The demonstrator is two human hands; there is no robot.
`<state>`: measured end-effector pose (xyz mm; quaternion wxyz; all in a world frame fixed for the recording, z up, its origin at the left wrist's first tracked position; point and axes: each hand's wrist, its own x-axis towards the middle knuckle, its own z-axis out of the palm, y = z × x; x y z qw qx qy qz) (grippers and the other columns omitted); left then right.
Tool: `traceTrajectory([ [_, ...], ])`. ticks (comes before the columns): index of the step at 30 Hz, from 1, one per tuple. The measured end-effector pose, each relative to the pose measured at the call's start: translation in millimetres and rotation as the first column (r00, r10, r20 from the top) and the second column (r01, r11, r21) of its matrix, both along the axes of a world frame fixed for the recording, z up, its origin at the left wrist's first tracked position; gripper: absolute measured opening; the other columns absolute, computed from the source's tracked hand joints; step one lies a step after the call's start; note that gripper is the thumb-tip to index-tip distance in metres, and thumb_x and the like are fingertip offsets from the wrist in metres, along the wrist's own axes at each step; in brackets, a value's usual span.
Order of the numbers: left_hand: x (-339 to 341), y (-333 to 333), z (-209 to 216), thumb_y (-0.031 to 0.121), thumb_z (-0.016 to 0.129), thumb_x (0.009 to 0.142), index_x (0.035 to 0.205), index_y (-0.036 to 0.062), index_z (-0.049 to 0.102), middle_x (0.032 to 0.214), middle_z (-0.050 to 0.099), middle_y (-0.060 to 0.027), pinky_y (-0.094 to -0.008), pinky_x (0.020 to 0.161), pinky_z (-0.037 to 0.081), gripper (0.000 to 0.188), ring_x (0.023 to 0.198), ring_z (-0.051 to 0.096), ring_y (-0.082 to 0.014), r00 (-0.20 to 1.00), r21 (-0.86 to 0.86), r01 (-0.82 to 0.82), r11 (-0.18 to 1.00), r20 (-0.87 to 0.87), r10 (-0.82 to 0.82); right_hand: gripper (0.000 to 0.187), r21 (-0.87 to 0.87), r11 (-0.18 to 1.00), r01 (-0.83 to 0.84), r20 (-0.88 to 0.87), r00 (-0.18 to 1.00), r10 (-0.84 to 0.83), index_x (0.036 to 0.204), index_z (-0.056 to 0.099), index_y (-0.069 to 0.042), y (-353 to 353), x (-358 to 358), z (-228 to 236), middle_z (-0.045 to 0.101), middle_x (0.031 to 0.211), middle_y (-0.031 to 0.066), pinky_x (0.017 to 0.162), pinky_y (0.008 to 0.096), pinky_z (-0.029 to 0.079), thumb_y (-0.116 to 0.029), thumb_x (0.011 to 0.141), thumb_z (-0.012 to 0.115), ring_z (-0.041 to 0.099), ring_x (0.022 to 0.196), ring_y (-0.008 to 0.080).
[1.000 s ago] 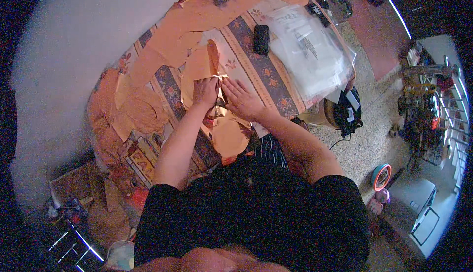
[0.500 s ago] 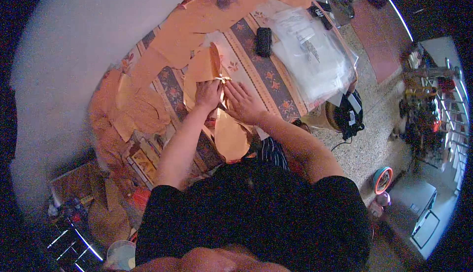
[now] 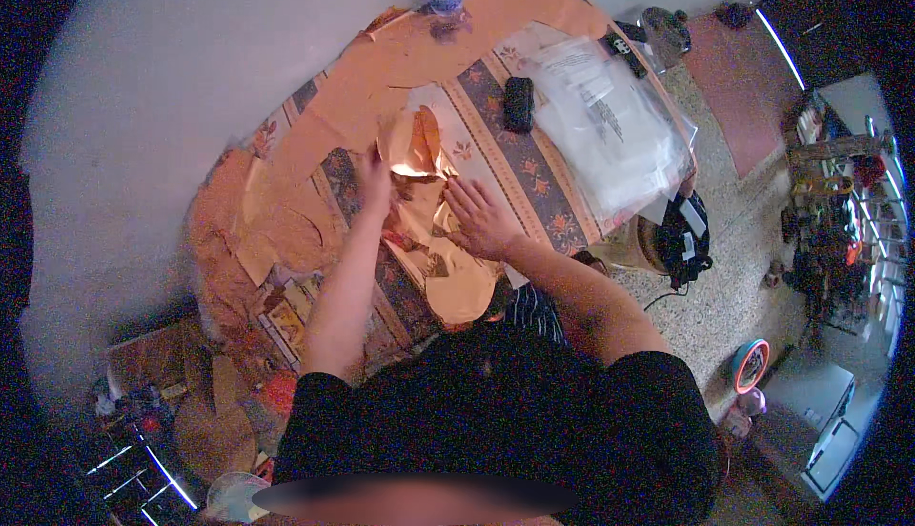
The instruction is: Packaging copper-toned foil sheets and organizing various paper cutouts at a desk.
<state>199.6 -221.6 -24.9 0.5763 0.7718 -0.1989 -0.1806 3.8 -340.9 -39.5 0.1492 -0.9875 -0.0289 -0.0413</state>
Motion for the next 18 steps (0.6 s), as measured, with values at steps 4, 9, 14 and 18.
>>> traceTrajectory([
  [4, 5, 2, 15, 0.014, 0.054, 0.089, 0.117, 0.0023, 0.056, 0.105, 0.061, -0.0165, -0.0415, 0.091, 0.042, 0.030, 0.101, 0.056, -0.0326, 0.875, -0.110, -0.338, 0.935, 0.330, 0.355, 0.078, 0.029, 1.000, 0.004, 0.032, 0.999, -0.005, 0.142, 0.027, 0.005, -2, -1, -2, 0.025, 0.150, 0.0208, 0.116, 0.0443, 0.012, -0.047, 0.088, 0.049, 0.020, 0.141, 0.0314],
  [9, -32, -22, 44, 0.013, 0.054, 0.089, 0.123, 0.0040, 0.053, 0.133, 0.046, -0.0147, -0.0451, 0.107, 0.028, 0.035, 0.128, 0.038, -0.0298, 0.664, 0.224, 0.294, 0.929, 0.651, -0.367, 0.078, -0.002, 1.000, -0.001, 0.025, 1.000, 0.001, 0.142, 0.028, 0.005, -2, -1, -3, 0.026, 0.149, 0.0207, 0.116, 0.0443, 0.013, -0.046, 0.086, 0.050, 0.022, 0.140, 0.0311],
  [14, -33, -24, 32, 0.017, 0.055, 0.087, 0.122, 0.0090, 0.055, 0.129, 0.050, -0.0083, -0.0513, 0.105, 0.026, 0.037, 0.120, 0.045, -0.0280, 0.624, 0.579, 0.124, 0.806, 0.586, -0.517, 0.078, 0.021, 1.000, 0.000, 0.039, 0.999, 0.000, 0.142, 0.027, 0.004, -1, -2, -1, 0.025, 0.150, 0.0207, 0.116, 0.0442, 0.012, -0.045, 0.086, 0.050, 0.021, 0.141, 0.0311],
  [18, -26, -17, 15, 0.017, 0.053, 0.087, 0.124, 0.0083, 0.054, 0.128, 0.050, -0.0108, -0.0492, 0.102, 0.030, 0.038, 0.118, 0.046, -0.0294, 0.648, 0.622, 0.167, 0.765, 0.515, -0.561, 0.078, 0.020, 1.000, 0.000, -0.006, 1.000, 0.000, 0.143, 0.026, 0.003, -1, -1, 4, 0.023, 0.151, 0.0205, 0.116, 0.0444, 0.012, -0.046, 0.087, 0.049, 0.020, 0.141, 0.0311],
])
